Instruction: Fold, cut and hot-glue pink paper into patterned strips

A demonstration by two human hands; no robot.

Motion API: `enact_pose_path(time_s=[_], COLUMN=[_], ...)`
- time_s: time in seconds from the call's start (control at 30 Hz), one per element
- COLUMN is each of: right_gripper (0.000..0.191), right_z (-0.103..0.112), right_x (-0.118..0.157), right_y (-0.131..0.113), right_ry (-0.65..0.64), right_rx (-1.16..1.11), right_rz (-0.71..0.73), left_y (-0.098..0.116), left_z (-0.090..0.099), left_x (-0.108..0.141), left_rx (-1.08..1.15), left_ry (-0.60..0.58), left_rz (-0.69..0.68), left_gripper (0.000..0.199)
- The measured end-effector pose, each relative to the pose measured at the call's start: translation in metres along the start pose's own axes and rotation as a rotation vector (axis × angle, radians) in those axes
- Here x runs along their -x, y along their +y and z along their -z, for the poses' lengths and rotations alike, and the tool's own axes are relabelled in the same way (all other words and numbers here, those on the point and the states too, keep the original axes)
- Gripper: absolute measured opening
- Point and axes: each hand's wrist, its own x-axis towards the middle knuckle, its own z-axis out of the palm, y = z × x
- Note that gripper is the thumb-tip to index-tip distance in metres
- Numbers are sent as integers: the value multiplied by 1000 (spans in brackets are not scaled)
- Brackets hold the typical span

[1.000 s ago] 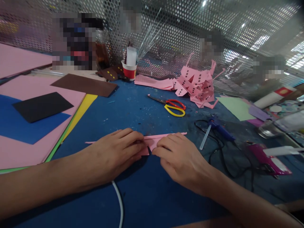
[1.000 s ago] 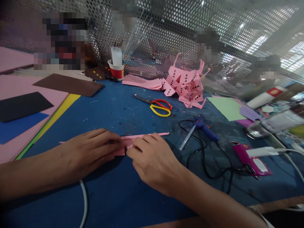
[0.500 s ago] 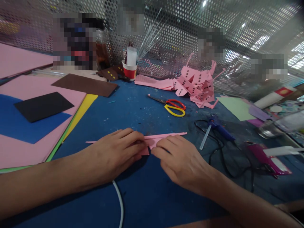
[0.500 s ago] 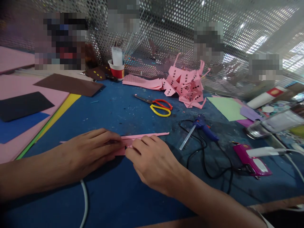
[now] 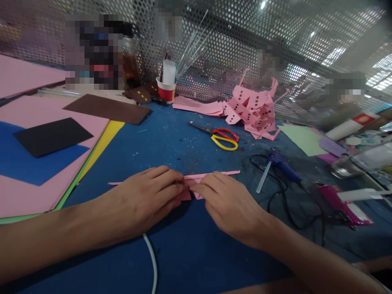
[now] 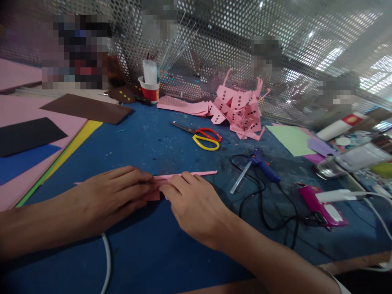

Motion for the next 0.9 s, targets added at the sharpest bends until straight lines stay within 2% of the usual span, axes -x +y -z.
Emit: enact_pose_path(time_s=[0.6, 0.9], right_gripper=[30, 27], right_z=[-2, 3], right_x=[-6, 0], right_y=[-1, 0], right_ry=[-21, -40], right_rx=[83, 17], right_rz=[-25, -30], left_y=[2, 0], left_z=[5, 2], left_x=[-2, 1], left_rx=[-14, 0], left_ry=[-16, -23], left_rz=[-4, -3], left_gripper=[20, 18])
